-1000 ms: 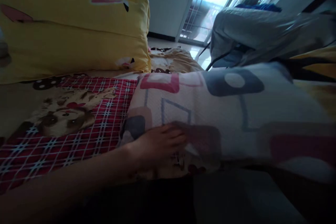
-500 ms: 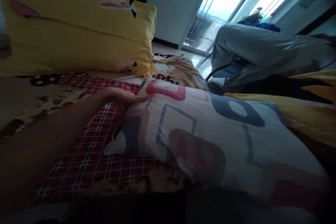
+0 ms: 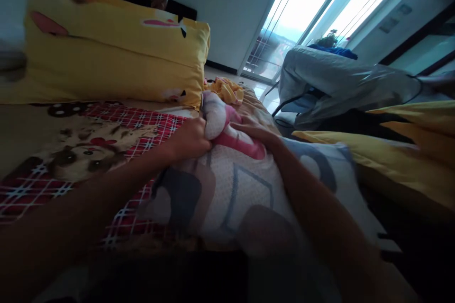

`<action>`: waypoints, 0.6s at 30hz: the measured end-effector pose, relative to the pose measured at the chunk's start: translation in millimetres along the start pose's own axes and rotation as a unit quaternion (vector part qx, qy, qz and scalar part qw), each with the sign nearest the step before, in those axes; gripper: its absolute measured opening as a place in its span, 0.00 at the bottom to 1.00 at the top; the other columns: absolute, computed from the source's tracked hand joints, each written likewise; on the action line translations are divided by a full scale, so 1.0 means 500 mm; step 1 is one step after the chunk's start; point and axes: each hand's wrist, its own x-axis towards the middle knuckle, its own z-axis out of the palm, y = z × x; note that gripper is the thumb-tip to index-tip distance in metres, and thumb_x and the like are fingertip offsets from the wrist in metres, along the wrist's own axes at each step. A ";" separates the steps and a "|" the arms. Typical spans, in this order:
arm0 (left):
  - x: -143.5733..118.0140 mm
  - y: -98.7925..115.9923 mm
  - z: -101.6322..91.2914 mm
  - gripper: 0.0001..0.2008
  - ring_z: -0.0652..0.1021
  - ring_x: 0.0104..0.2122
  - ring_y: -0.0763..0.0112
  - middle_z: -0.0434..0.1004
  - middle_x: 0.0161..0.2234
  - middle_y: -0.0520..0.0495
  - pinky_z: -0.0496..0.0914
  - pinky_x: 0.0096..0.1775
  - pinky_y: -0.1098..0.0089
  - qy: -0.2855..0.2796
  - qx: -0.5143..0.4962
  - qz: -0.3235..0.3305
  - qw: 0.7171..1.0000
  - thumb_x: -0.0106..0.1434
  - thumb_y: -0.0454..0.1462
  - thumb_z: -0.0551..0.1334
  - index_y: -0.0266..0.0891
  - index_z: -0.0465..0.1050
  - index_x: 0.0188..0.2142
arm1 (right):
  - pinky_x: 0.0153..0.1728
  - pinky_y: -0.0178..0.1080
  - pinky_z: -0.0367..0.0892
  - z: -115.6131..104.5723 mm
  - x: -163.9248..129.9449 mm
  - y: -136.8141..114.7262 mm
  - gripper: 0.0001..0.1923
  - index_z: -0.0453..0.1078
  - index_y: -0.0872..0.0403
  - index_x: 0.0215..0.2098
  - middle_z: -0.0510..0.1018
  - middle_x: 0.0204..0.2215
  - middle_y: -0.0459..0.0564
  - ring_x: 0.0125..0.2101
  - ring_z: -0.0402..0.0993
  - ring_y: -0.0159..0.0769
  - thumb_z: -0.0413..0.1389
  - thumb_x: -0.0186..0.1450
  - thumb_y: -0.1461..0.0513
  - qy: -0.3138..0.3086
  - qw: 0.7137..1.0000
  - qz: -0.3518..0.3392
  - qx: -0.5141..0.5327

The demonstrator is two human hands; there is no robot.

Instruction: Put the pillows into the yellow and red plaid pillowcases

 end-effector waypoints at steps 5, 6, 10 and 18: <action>-0.074 -0.092 -0.032 0.27 0.77 0.45 0.59 0.78 0.45 0.45 0.73 0.45 0.63 -0.180 -0.205 -0.063 0.960 0.54 0.48 0.65 0.41 0.71 0.51 | 0.33 0.40 0.68 0.046 -0.032 -0.009 0.30 0.75 0.56 0.33 0.77 0.28 0.49 0.30 0.72 0.37 0.63 0.47 0.40 0.109 0.991 0.067 -0.031; -0.084 -0.107 -0.029 0.29 0.77 0.47 0.59 0.77 0.48 0.46 0.73 0.46 0.63 -0.229 -0.261 -0.064 0.936 0.54 0.49 0.66 0.44 0.69 0.54 | 0.34 0.41 0.68 0.042 -0.045 -0.021 0.32 0.75 0.56 0.36 0.78 0.30 0.49 0.31 0.72 0.38 0.64 0.46 0.40 0.144 0.987 0.046 -0.048; -0.098 -0.130 0.036 0.35 0.75 0.51 0.57 0.76 0.51 0.44 0.71 0.53 0.58 -0.199 -0.373 -0.080 0.903 0.45 0.46 0.72 0.43 0.71 0.53 | 0.41 0.45 0.67 0.038 -0.078 -0.088 0.37 0.72 0.54 0.46 0.78 0.37 0.50 0.36 0.72 0.42 0.62 0.49 0.38 0.191 0.975 -0.040 -0.110; -0.085 -0.192 0.146 0.25 0.71 0.57 0.56 0.73 0.55 0.44 0.65 0.59 0.59 0.009 -0.280 -0.087 0.956 0.56 0.45 0.62 0.39 0.72 0.52 | 0.56 0.59 0.55 0.152 -0.225 -0.217 0.53 0.54 0.61 0.65 0.69 0.53 0.64 0.53 0.64 0.56 0.48 0.56 0.32 0.108 0.922 -0.137 -0.346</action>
